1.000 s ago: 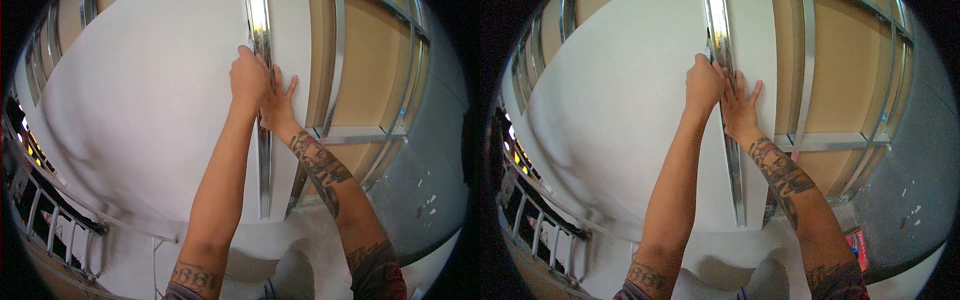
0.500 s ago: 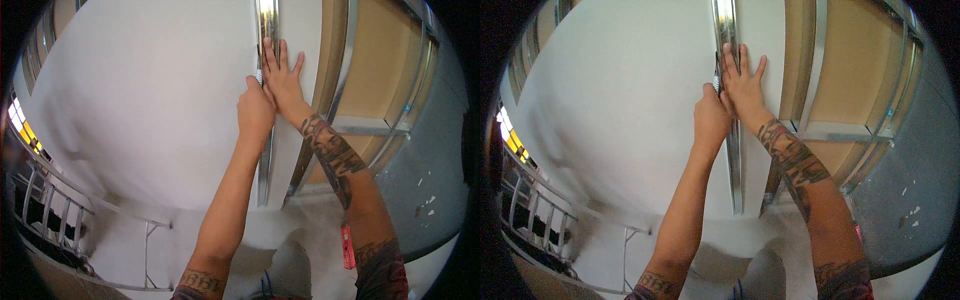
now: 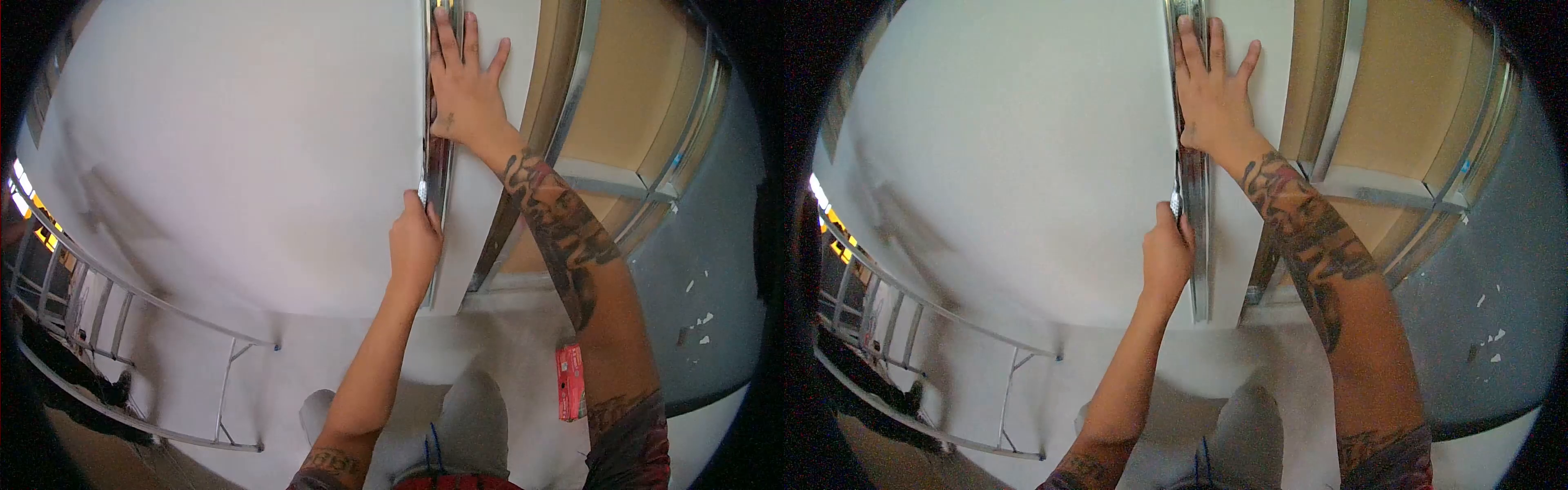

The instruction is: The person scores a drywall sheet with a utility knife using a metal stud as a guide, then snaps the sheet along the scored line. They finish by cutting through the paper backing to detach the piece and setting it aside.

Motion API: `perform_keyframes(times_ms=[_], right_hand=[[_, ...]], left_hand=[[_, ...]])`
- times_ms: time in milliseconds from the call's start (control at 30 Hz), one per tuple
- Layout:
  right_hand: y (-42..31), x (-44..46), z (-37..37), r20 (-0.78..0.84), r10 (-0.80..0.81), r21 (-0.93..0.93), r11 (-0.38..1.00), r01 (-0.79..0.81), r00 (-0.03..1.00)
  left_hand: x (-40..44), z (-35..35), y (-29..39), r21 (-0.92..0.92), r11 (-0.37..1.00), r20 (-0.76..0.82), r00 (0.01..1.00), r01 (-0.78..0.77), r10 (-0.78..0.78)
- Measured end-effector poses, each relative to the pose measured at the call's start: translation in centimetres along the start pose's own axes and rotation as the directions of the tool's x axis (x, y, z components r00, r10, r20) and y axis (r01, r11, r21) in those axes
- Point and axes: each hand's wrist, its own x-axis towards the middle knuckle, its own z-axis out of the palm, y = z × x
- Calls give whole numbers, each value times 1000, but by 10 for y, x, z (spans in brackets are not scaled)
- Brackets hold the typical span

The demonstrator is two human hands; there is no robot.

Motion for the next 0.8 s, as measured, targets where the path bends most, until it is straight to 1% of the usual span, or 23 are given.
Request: perform_keyframes(times_ms=[100,167,233,267,333,367,433,467,500,533,567,600,633,667,733,800], right_hand=[[1,-4,-4,27,11,32,999,-12,1000],[1,-5,-1,42,23,38,999,-25,999],[-2,-5,2,49,31,51,998,-34,998],[-2,-5,3,51,19,35,999,-21,999],[-1,-4,1,34,12,8,1000,-12,999],[-1,-3,-2,64,17,20,1000,-18,998],[-2,1,-8,102,20,50,998,-25,995],[-2,1,-10,70,26,45,999,-29,997],[-1,0,-13,84,20,64,998,-26,996],[-1,1,-17,94,15,80,997,-23,995],[-2,3,-20,62,22,70,997,-26,998],[-3,4,-24,138,29,26,999,-33,990],[-4,4,-27,217,37,-16,999,-35,975],[-5,6,-32,196,37,-22,999,-33,980],[-5,8,-40,340,52,-33,999,-43,939],[-7,9,-39,320,52,-46,998,-39,946]], left_hand=[[-22,15,-21,5,999,48,998,41,-41],[-58,38,-61,29,997,75,994,75,-77],[-90,55,-95,38,989,155,977,144,-148],[-104,55,-102,39,990,149,979,138,-143],[-114,53,-107,-120,986,58,992,120,-114],[-95,44,-95,-127,988,36,996,89,-85],[-55,-4,-47,-243,968,-106,994,-62,37],[-23,-32,-18,-219,962,-174,976,-166,129],[17,-62,15,-187,946,-236,947,-266,220],[57,-91,48,-127,900,-336,872,-417,357],[94,-119,83,-84,881,-364,837,-465,408],[131,-144,115,-39,857,-401,793,-515,458],[173,-158,139,-119,822,-434,774,-557,462],[205,-174,164,-37,799,-437,729,-600,527],[265,-190,207,188,767,-443,644,-613,623],[283,-204,245,44,843,-346,783,-537,517]])
